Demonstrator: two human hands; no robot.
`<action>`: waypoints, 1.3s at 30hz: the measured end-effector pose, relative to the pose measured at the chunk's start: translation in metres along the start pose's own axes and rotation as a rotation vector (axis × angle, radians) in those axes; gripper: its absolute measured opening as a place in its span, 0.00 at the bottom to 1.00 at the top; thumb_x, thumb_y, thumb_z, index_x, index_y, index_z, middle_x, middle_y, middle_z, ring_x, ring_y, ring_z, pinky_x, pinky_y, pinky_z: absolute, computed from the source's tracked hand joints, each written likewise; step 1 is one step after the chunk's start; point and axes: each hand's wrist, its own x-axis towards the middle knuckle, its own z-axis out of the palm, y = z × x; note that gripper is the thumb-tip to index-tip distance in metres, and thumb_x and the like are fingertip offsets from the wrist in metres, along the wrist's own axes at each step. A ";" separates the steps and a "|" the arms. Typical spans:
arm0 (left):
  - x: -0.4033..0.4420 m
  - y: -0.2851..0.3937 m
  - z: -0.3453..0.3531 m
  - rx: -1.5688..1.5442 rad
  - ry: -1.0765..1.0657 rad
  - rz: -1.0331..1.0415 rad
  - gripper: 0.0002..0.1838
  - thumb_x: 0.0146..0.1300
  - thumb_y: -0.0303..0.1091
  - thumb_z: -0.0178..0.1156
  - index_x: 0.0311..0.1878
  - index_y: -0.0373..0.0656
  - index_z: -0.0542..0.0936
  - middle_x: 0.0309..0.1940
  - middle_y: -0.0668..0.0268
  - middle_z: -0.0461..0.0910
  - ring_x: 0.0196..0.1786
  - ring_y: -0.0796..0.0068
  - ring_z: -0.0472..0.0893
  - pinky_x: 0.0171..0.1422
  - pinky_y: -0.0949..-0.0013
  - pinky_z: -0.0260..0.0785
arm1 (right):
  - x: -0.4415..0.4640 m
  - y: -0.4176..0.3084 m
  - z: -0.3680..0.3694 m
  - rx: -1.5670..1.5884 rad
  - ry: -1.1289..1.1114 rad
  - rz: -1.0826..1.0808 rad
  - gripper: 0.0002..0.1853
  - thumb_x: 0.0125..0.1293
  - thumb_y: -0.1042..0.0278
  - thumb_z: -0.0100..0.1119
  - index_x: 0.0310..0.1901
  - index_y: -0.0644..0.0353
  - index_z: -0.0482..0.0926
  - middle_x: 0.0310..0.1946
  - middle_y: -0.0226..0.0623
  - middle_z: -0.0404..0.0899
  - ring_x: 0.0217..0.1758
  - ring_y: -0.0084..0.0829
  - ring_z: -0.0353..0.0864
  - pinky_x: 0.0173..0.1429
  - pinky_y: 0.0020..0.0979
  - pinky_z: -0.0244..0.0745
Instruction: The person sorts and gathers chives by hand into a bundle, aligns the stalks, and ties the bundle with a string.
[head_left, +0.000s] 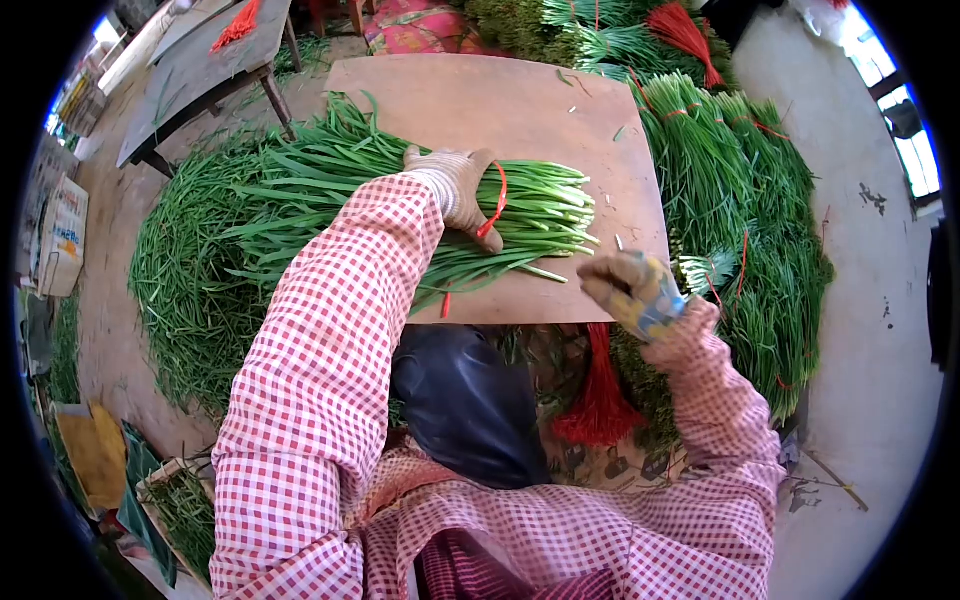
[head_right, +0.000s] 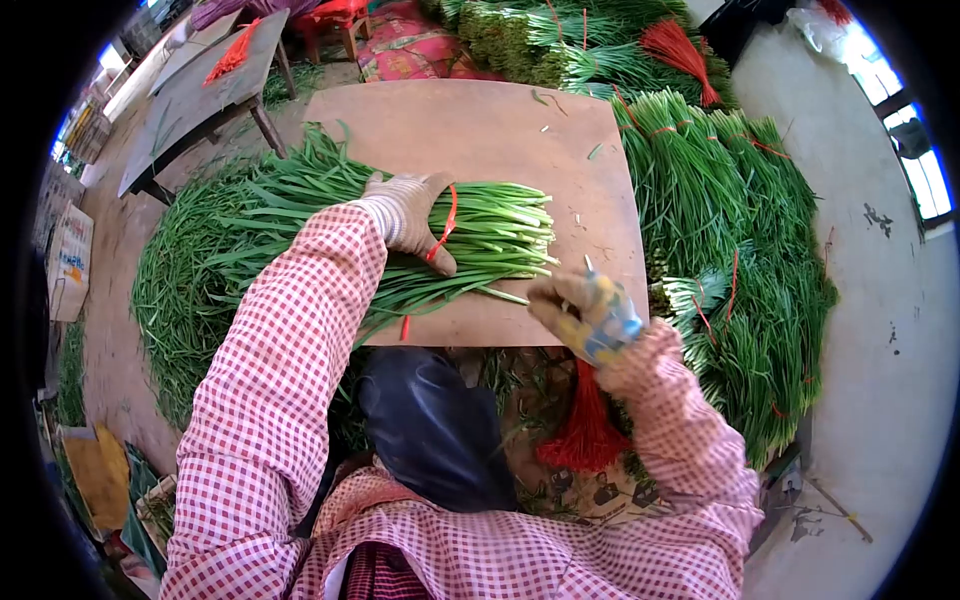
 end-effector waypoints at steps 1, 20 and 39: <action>-0.001 0.000 0.000 -0.001 0.011 -0.001 0.64 0.25 0.63 0.79 0.69 0.48 0.62 0.64 0.59 0.71 0.68 0.57 0.68 0.71 0.44 0.52 | 0.013 0.001 0.006 -0.088 0.204 -0.145 0.15 0.63 0.62 0.63 0.49 0.58 0.81 0.40 0.43 0.81 0.42 0.39 0.82 0.46 0.37 0.80; -0.002 0.000 0.000 -0.019 0.029 0.001 0.63 0.24 0.62 0.78 0.69 0.50 0.62 0.62 0.59 0.73 0.67 0.57 0.70 0.70 0.42 0.51 | 0.103 -0.022 0.003 -0.724 -0.038 -0.020 0.09 0.63 0.62 0.55 0.38 0.59 0.77 0.36 0.42 0.79 0.41 0.40 0.82 0.41 0.35 0.78; -0.004 -0.002 0.000 -0.018 0.024 0.014 0.63 0.25 0.62 0.78 0.70 0.50 0.60 0.66 0.61 0.69 0.69 0.58 0.66 0.71 0.39 0.49 | 0.093 -0.027 0.004 -0.664 0.051 0.033 0.13 0.66 0.57 0.55 0.43 0.58 0.79 0.41 0.45 0.78 0.47 0.46 0.80 0.49 0.41 0.77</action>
